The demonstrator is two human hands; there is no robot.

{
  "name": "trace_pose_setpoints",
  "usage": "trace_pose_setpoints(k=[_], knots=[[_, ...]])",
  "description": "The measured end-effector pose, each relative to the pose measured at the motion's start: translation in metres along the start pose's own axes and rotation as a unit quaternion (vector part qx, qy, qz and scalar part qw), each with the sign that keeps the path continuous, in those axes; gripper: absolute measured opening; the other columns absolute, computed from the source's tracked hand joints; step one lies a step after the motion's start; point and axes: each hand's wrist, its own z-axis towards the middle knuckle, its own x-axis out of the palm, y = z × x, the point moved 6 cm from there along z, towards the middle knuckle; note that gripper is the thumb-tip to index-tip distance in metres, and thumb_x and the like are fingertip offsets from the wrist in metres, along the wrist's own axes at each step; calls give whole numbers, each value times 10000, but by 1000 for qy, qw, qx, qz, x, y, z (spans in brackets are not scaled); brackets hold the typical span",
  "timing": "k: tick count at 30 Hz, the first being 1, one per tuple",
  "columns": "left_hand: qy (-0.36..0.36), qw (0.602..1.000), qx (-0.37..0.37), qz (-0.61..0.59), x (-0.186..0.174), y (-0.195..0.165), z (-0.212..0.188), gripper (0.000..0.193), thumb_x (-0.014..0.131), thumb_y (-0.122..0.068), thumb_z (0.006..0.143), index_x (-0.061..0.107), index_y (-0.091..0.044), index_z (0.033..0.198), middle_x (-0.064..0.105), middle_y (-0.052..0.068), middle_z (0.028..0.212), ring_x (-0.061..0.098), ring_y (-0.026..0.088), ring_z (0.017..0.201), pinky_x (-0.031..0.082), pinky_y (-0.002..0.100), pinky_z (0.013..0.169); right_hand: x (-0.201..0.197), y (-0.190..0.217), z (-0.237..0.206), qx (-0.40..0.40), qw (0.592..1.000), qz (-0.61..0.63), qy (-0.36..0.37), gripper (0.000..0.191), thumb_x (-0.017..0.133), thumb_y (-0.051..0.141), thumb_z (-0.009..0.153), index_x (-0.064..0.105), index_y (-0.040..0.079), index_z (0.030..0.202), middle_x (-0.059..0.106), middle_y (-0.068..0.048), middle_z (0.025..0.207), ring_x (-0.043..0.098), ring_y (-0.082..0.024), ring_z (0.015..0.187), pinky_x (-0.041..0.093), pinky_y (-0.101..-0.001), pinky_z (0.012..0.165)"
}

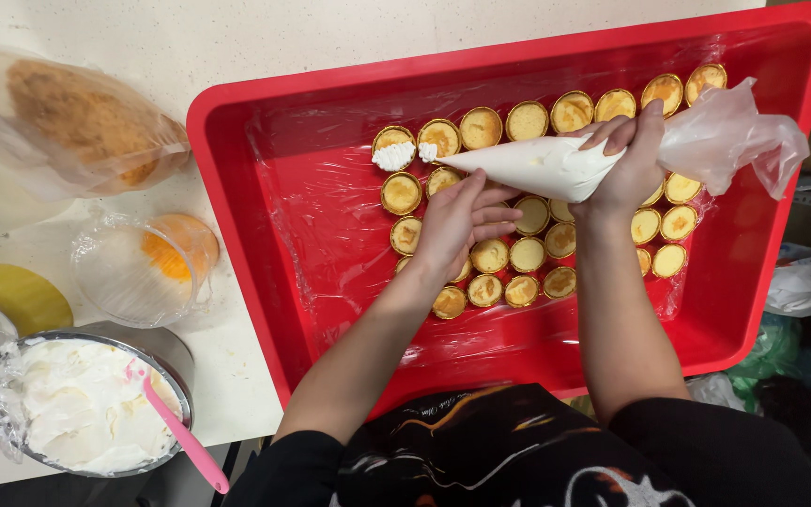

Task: The person fits a plastic piping bag, scoops whipped cream from a metal bowl into the bag using a spatula, and pipes dollops of cream onto rows of small baked tart shells arranged in a red tray, working across the tray one tart at a time.

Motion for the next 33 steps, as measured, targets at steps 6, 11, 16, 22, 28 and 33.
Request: trace_pose_setpoints(k=[6,11,16,22,28,33], knots=[[-12,1000,6,6,1,-2,5,510,433,-321,1078,494,88,1376,670,277,1253,748,297,936,651,380,775,1,-3,3,-5,1000,27,-11,516,477,329,1114,397,109,654,498,-141,616,595,-318,623,589,-487,687],[-1,1000,11,1,3,-6,9,527,435,-325,1086,480,108,1382,666,298,1256,746,304,937,646,384,772,-1,-4,5,-9,999,31,-24,516,482,335,1115,402,109,658,505,-142,618,610,-318,642,599,-484,702],[-15,1000,-10,21,2,-2,3,521,435,-324,1081,485,103,1375,661,285,1269,748,299,943,657,385,777,-3,0,4,-11,1000,12,-5,523,494,330,1112,402,111,646,503,-140,604,589,-305,614,565,-453,675],[-16,999,-8,32,0,-3,1,528,443,-322,1082,494,113,1377,667,285,1270,751,300,940,653,385,772,-4,-2,4,-7,1000,-5,-1,523,509,325,1117,402,114,650,497,-135,602,585,-297,625,570,-449,691],[-2,1000,10,28,2,-8,10,530,455,-328,1073,493,92,1394,669,284,1260,748,294,937,649,384,765,-2,-3,9,-30,999,22,-18,521,510,326,1116,400,109,656,508,-141,626,597,-310,640,572,-464,713],[9,999,5,36,3,-5,6,552,457,-332,1080,491,113,1405,665,278,1278,744,287,955,653,379,784,-4,-2,9,-15,1000,18,-6,512,496,325,1117,406,111,661,498,-131,616,587,-301,626,575,-467,701]])
